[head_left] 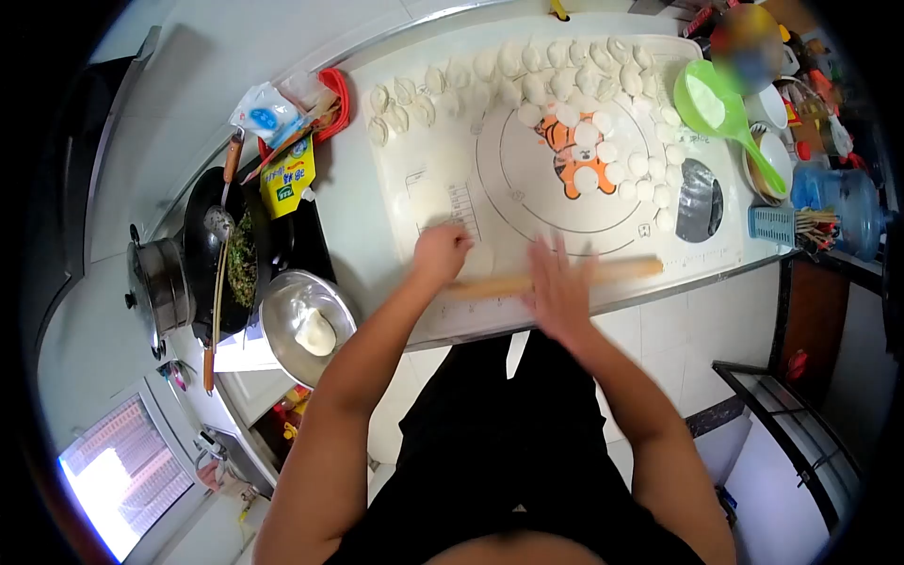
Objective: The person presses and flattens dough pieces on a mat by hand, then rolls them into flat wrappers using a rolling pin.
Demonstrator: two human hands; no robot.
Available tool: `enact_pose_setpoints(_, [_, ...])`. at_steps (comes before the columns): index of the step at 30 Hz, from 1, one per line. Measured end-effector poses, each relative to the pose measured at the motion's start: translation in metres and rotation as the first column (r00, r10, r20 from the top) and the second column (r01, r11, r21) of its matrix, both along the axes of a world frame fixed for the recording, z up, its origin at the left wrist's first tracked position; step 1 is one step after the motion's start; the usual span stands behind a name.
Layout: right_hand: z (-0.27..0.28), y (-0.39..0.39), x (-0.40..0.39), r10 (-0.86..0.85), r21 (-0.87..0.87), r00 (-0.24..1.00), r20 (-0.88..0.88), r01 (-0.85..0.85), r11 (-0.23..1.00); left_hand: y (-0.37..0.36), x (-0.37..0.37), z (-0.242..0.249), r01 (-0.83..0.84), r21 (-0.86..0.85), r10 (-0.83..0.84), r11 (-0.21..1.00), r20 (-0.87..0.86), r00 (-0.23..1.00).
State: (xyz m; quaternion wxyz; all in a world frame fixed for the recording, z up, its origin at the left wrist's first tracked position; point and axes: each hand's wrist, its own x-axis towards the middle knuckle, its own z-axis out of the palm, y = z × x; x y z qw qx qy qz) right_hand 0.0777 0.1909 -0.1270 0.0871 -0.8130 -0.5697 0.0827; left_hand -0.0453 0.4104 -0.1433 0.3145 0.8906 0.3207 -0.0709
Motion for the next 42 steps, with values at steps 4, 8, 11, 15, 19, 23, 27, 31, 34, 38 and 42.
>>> enact_pose_setpoints(4, [0.000,-0.009,-0.008,0.017,-0.138,0.997,-0.071,-0.027,0.990,-0.009,-0.024,-0.002,-0.314,-0.278,0.314,0.908,-0.043,0.948])
enact_pose_setpoints(8, [-0.010,0.045,0.020,-0.059,0.033,0.998,0.006,0.059,0.998,-0.007,-0.002,0.007,-0.128,-0.096,0.134,0.987,0.052,0.990])
enact_pose_setpoints(11, [0.002,-0.008,-0.008,-0.034,0.005,0.996,-0.076,0.035,0.999,-0.007,-0.004,0.002,-0.146,-0.033,0.147,0.989,0.025,0.989])
enact_pose_setpoints(15, [0.005,0.011,0.001,-0.041,0.002,0.999,-0.007,0.041,0.999,-0.006,-0.015,0.002,-0.272,-0.225,0.287,0.936,0.037,0.957])
enact_pose_setpoints(19, [-0.011,0.053,0.028,-0.099,0.176,0.994,0.037,0.091,0.980,-0.006,0.008,0.007,-0.152,-0.086,0.151,0.985,-0.012,0.988])
enact_pose_setpoints(23, [0.005,-0.010,-0.007,-0.029,-0.027,0.999,-0.034,0.028,0.999,0.001,-0.015,-0.005,-0.206,-0.011,0.206,0.978,-0.013,0.978])
enact_pose_setpoints(27, [-0.010,0.041,0.022,-0.075,0.111,0.997,-0.004,0.075,0.991,-0.005,-0.006,0.006,-0.266,-0.225,0.269,0.937,-0.019,0.963])
enact_pose_setpoints(31, [-0.007,0.042,0.024,-0.087,0.083,0.996,0.003,0.086,0.993,-0.004,0.009,0.014,-0.162,-0.148,0.149,0.976,-0.098,0.984])
enact_pose_setpoints(34, [-0.007,-0.043,-0.025,-0.038,0.064,0.990,-0.134,0.047,0.997,-0.005,-0.019,-0.002,-0.125,-0.110,0.122,0.986,-0.036,0.992])
enact_pose_setpoints(38, [-0.005,-0.055,-0.018,-0.007,0.044,0.991,-0.137,0.013,0.999,-0.007,-0.001,0.009,0.080,-0.177,-0.082,0.981,-0.004,0.997])
enact_pose_setpoints(42, [-0.018,-0.045,0.007,0.010,0.212,0.990,-0.137,0.020,0.977,0.024,0.056,0.001,0.121,0.056,-0.122,0.991,0.015,0.992])
